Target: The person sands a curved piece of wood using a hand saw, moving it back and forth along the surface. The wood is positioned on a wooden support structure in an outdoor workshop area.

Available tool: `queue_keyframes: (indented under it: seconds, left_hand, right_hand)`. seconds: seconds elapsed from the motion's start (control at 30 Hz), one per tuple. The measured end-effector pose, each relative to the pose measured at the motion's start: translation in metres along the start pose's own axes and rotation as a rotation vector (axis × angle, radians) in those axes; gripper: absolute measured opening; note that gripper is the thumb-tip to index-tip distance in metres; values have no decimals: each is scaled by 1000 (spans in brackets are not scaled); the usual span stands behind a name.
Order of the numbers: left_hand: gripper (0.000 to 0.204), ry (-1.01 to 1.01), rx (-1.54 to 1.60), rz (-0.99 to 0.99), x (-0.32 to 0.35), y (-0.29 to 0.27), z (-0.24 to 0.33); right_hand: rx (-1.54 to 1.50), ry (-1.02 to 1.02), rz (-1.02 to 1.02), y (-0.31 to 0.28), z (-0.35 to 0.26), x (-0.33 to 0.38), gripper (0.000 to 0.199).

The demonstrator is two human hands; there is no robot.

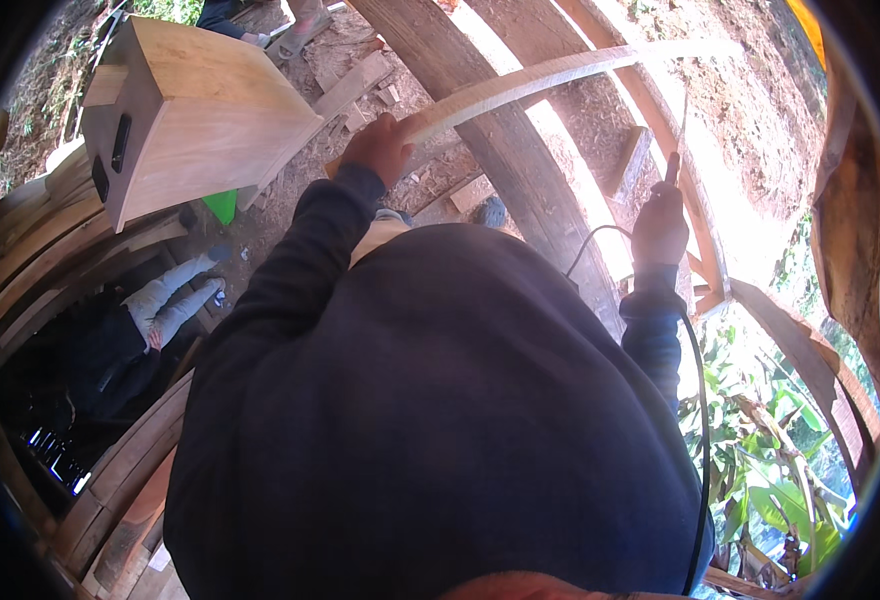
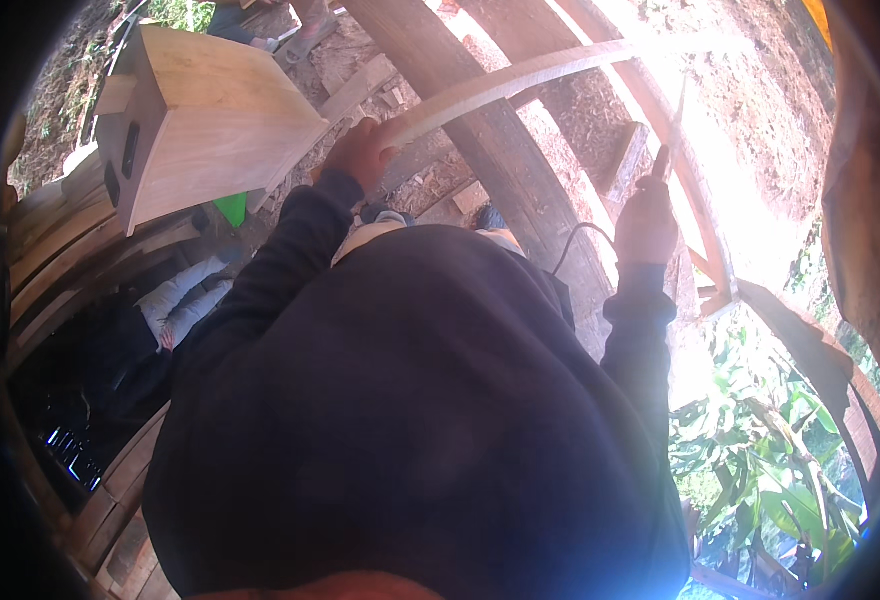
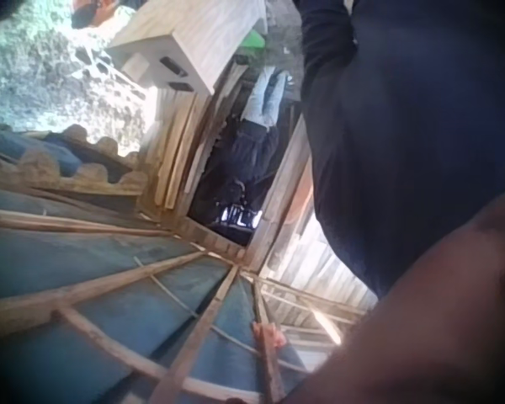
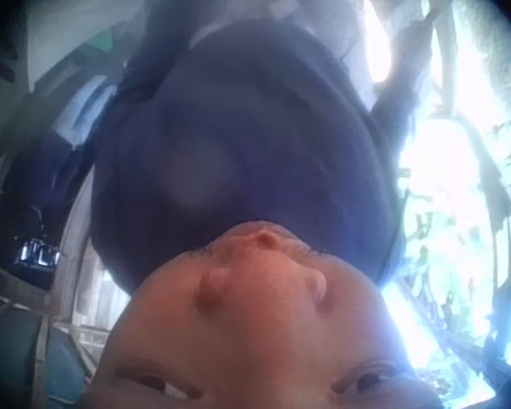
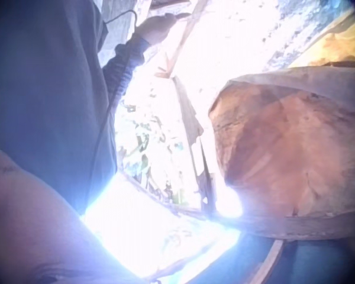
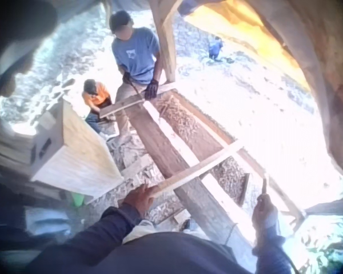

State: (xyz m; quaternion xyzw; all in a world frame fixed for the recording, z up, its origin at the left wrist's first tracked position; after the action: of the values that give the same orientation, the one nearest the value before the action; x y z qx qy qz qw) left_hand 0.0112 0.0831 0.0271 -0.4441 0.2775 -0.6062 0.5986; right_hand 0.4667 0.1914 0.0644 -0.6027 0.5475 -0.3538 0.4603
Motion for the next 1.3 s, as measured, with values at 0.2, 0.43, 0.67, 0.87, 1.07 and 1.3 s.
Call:
queue_keyframes:
  seconds: [0.2,0.43,0.67,0.87,1.07,1.3]
  left_hand:
    - [53,-18,180,0,16,25,-2]
    - [60,14,256,17,24,44,-1]
    - [61,-48,226,-25,23,39,4]
    - [63,28,194,-1,21,34,2]
    - [65,64,187,-28,17,40,-6]
    - [63,96,168,-46,9,37,-11]
  right_hand:
    - [313,423,-313,62,104,66,28]
    - [249,143,-386,125,123,143,38]
    - [533,149,-770,78,84,152,37]
    - [-324,-157,-1152,-78,-26,126,31]
    - [451,-16,-1090,-12,8,150,27]
    - [-550,278,-995,132,96,181,37]
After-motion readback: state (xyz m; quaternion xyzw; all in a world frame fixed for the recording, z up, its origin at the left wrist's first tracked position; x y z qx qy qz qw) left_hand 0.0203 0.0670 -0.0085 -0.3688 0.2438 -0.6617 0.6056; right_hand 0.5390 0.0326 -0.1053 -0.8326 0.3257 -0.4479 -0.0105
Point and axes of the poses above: each hand's wrist, its own x-axis away from the middle knuckle, its own y-axis out of the palm, z = x × y, the point moved 2 cm from there along -x, towards the middle knuckle, and after that the axes turned 12 degrees about x, right-handed, at the moved point
